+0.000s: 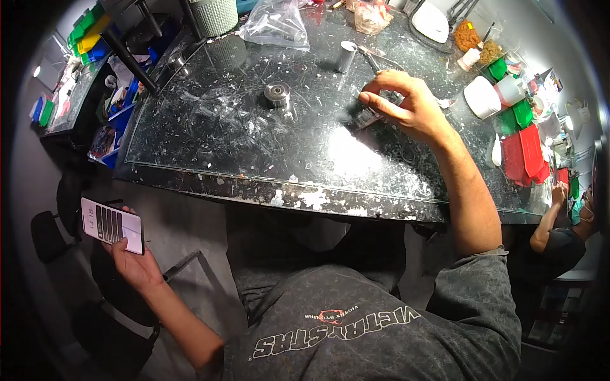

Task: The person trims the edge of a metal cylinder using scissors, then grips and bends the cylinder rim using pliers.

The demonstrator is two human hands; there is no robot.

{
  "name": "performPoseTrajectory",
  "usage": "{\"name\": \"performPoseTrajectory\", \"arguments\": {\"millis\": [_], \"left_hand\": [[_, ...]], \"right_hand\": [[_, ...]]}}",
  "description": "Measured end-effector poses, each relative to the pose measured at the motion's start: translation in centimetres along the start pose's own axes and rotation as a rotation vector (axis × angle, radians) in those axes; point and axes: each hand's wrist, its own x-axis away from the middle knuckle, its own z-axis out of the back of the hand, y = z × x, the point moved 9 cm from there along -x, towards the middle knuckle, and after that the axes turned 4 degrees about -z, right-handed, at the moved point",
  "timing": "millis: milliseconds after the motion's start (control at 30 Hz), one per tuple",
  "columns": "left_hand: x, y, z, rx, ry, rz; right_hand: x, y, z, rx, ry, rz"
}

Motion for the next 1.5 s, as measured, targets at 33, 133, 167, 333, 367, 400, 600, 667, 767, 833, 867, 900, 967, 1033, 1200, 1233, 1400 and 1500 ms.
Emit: {"name": "performPoseTrajectory", "arguments": {"millis": [33, 133, 167, 333, 367, 400, 600, 667, 767, 833, 867, 900, 967, 1033, 1200, 1233, 1400, 1500], "left_hand": [[0.0, -0.2, 1.0, -0.020, 0.085, 0.021], [0.2, -0.3, 1.6, 0.018, 0.258, 0.079], [0.1, -0.6, 1.7, 0.085, 0.337, 0.098], [1.0, -0.9, 2.6, 0.122, 0.376, 0.127], [0.9, -1.0, 2.9, 0.136, 0.348, 0.136], [0.9, -1.0, 2.9, 0.137, 0.347, 0.135], [1.0, -0.2, 2.9, -0.027, 0.459, 0.095], [0.8, -0.4, 3.1, 0.051, 0.405, 0.104], [0.7, 0.0, 2.9, 0.104, 0.364, 0.049], [0.8, 0.2, 2.5, 0.110, 0.380, 0.048], [0.8, 0.2, 2.5, 0.116, 0.397, 0.047], [0.8, 0.1, 2.6, 0.116, 0.398, 0.048], [0.6, 0.1, 2.9, 0.027, 0.380, 0.048], [0.7, 0.2, 2.8, -0.025, 0.382, 0.022], [0.8, 0.7, 2.1, -0.153, 0.417, -0.036], [0.8, 0.9, 1.9, -0.212, 0.415, -0.057], [0.9, 1.0, 1.7, -0.084, 0.390, -0.034], [0.9, 1.0, 1.4, -0.049, 0.345, -0.039]], "right_hand": [[0.0, 0.0, 0.0, -0.008, 0.013, 0.005], [0.1, -0.2, 0.1, -0.018, 0.022, 0.010], [-0.2, -0.3, 0.4, -0.016, 0.036, 0.024], [0.1, -0.2, 0.3, 0.000, 0.034, 0.039], [0.1, -0.3, 0.4, 0.000, 0.044, 0.050], [0.1, -0.4, 0.5, 0.001, 0.045, 0.051], [0.1, -0.1, 0.2, -0.015, 0.024, 0.020], [0.1, 0.0, 0.2, -0.006, 0.019, 0.004], [0.1, -0.1, 0.3, -0.004, 0.023, 0.003], [0.1, 0.0, 0.2, -0.007, 0.029, 0.007], [0.1, 0.0, 0.3, -0.009, 0.033, 0.010], [0.1, 0.0, 0.3, -0.009, 0.032, 0.010], [0.0, -0.2, 0.2, -0.014, 0.012, 0.012], [0.0, -0.3, 0.2, -0.012, 0.017, 0.014], [0.0, -0.3, 0.3, -0.019, 0.020, 0.021], [0.0, -0.3, 0.3, -0.017, 0.019, 0.020], [0.1, -0.2, 0.2, -0.010, 0.027, 0.026], [0.0, -0.2, 0.2, -0.026, 0.024, 0.025]]}}
